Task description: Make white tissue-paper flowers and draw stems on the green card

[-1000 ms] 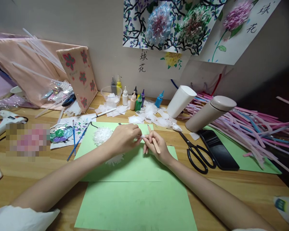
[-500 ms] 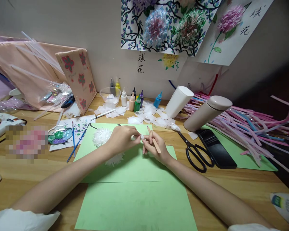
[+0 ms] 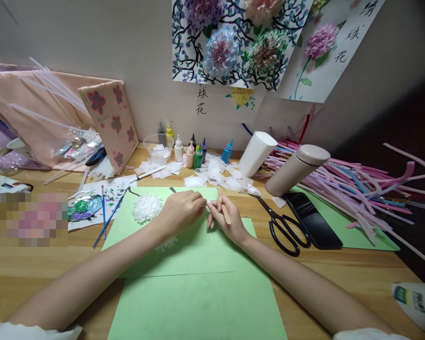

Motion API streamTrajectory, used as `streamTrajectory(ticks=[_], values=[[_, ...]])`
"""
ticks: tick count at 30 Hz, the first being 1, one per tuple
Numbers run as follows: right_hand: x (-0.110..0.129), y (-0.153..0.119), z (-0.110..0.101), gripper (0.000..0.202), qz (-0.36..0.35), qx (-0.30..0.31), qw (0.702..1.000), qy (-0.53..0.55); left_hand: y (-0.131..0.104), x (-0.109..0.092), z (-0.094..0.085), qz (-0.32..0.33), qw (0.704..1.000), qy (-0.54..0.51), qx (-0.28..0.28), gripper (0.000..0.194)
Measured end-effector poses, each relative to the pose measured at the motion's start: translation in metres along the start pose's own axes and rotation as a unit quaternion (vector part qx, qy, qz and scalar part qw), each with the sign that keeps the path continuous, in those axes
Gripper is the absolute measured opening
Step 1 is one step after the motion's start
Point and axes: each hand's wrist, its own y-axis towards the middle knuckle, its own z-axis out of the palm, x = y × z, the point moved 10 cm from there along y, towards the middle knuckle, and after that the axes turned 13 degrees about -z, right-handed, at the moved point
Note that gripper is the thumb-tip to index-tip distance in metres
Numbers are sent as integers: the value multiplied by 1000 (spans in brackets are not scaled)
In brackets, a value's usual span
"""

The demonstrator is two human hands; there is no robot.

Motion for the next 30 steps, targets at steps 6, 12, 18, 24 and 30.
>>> streamTrajectory(ticks=[6, 12, 18, 24, 30], values=[[1, -2, 3, 30, -8, 14, 1000, -7, 1, 11, -3, -49, 997, -57, 10, 19], [-2, -4, 4, 30, 5, 19, 1000, -2, 3, 27, 0, -122, 979, -157, 52, 17], [-3, -4, 4, 32, 12, 20, 1000, 17, 4, 31, 3, -145, 970, -182, 65, 15], [-5, -3, 1, 33, 12, 4, 1000, 17, 4, 26, 4, -128, 973, -173, 81, 18], [-6, -1, -5, 34, 9, -17, 999, 27, 2, 7, 2, -44, 993, -84, 74, 20]])
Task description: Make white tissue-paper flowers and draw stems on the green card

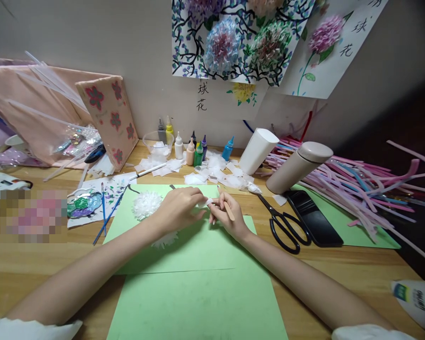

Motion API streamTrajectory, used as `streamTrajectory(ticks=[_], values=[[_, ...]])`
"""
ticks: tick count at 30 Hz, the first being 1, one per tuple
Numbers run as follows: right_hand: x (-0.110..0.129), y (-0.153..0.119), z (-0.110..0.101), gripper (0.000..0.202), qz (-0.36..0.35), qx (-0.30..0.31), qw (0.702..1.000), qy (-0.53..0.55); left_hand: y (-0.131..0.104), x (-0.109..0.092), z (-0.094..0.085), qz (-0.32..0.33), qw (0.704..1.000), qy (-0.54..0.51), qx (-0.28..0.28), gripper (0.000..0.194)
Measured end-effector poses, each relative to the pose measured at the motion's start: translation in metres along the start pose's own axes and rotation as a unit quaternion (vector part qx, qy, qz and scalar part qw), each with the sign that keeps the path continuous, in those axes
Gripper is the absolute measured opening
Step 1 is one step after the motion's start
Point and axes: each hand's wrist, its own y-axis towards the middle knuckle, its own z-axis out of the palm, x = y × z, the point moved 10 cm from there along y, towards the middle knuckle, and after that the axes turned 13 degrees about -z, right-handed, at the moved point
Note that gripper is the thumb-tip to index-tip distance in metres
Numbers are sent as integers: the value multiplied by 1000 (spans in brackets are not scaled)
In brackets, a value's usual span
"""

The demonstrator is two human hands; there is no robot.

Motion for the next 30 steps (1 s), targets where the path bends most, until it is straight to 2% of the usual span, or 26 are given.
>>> streamTrajectory(ticks=[3, 8, 14, 16, 19, 20, 22, 25, 28, 30], values=[[1, 0, 0, 33, -2, 2, 1000, -4, 1, 4, -3, -11, 1000, -6, -7, 23], [4, 2, -7, 34, -13, -23, 999, -43, 9, 35, -20, -101, 988, -108, -37, 24], [4, 4, -18, 32, -27, -54, 993, -100, 16, 56, -30, -137, 976, -162, -47, 25], [5, 6, -25, 29, -35, -65, 989, -126, 16, 62, -33, -151, 974, -162, -55, 24], [11, 16, -49, 26, -60, -93, 973, -204, 17, 70, -38, -172, 970, -164, -53, 26], [16, 20, -60, 25, -73, -108, 960, -247, 18, 72, -38, -177, 969, -169, -37, 26], [28, 27, -82, 22, -97, -145, 917, -358, 18, 72, -29, -178, 964, -194, 26, 26], [43, 33, -98, 18, -123, -167, 869, -450, 13, 63, -7, -167, 946, -241, 137, 24], [60, 28, -94, 17, -183, -192, 853, -449, 4, 52, 12, -170, 934, -245, 195, 19], [66, 19, -87, 12, -218, -204, 858, -417, 0, 46, 20, -179, 940, -215, 194, 14]])
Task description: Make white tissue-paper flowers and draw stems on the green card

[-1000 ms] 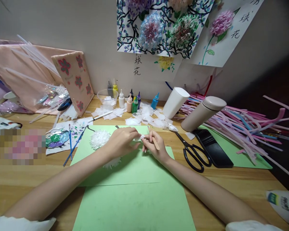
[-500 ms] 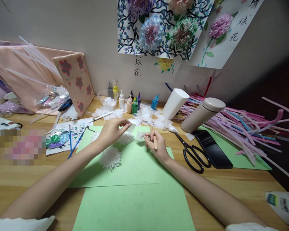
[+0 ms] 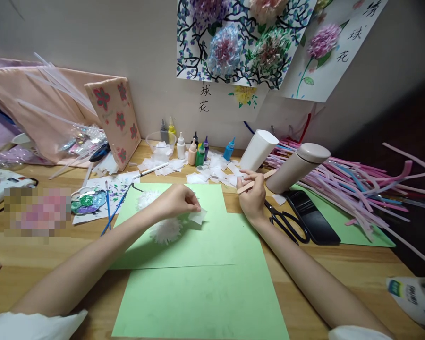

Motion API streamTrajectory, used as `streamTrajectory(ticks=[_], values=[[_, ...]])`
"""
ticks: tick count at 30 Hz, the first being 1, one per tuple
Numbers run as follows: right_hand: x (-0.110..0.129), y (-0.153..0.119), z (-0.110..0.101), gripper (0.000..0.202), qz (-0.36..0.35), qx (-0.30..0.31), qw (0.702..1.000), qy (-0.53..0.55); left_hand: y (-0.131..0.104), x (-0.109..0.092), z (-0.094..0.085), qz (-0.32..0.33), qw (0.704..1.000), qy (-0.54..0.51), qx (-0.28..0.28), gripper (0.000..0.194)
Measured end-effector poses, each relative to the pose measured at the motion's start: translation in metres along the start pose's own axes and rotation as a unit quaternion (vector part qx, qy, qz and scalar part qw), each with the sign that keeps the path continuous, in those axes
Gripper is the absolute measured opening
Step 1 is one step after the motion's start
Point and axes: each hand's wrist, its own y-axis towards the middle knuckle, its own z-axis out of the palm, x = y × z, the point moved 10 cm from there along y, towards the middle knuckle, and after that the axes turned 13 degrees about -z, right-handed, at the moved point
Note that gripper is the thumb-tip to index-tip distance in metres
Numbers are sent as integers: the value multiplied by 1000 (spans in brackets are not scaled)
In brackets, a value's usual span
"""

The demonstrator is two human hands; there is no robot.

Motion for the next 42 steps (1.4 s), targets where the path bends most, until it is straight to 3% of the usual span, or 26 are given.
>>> streamTrajectory(ticks=[2, 5, 8, 12, 16, 21, 25, 29, 34, 42], values=[[9, -9, 4, 11, -2, 8, 998, 54, -1, 0, 3, -13, 998, 48, -41, 9], [26, -26, 24, 34, -6, 94, 982, 164, -2, 0, 2, -11, 986, 124, -112, 9], [49, -37, 30, 47, -57, 143, 965, 210, -1, -1, -1, 13, 974, 161, -158, 8], [80, -52, 46, 50, -140, 262, 920, 256, 1, -1, -2, 29, 969, 178, -171, 7], [101, -66, 66, 39, -207, 372, 868, 254, 3, -1, -2, 20, 968, 188, -162, 10], [102, -67, 73, 30, -206, 386, 866, 243, 1, -1, -8, -2, 972, 184, -149, 13], [98, -66, 73, 28, -186, 379, 873, 246, 0, 3, -33, -25, 968, 164, -186, 23], [96, -66, 75, 29, -179, 384, 874, 240, 9, 23, -55, -60, 958, 182, -215, 18], [97, -68, 76, 28, -190, 388, 870, 238, 29, 55, -47, -92, 968, 176, -153, 17], [97, -67, 74, 28, -205, 383, 874, 218, 36, 66, -43, -89, 976, 147, -132, 19]])
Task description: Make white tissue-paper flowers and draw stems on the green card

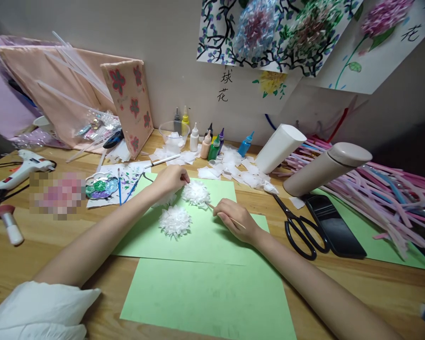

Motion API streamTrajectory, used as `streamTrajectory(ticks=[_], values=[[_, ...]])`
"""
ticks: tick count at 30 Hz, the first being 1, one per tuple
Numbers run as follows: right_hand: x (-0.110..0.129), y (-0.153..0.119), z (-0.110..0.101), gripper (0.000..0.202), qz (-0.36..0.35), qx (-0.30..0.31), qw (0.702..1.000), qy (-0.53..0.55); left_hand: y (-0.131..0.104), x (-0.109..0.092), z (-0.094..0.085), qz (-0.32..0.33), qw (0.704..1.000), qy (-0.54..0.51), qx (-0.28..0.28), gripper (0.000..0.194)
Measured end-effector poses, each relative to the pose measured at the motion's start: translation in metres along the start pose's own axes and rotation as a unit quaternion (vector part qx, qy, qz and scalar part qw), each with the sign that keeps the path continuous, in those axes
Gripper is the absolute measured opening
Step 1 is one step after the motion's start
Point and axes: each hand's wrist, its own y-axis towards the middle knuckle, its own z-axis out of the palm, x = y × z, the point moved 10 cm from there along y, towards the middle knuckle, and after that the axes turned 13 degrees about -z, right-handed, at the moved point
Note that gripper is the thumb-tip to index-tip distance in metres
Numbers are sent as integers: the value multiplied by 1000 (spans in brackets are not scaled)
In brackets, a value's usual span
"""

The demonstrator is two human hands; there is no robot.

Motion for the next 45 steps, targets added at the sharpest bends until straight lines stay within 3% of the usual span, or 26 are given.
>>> streamTrajectory(ticks=[19, 29, 39, 45], values=[[-7, 6, 19, 23, 38, 92, 993, -66, -4, -5, -1, 6, 998, 52, -26, 20], [-3, 4, 7, 25, 25, 30, 999, -19, -2, -4, 1, 8, 999, 46, -20, 24], [-4, 7, 13, 23, 40, 61, 997, -32, -1, -4, 1, 19, 999, 31, -11, 23], [-1, 6, 6, 25, 22, 26, 999, -27, -1, -5, 1, 20, 999, 31, -10, 24]])
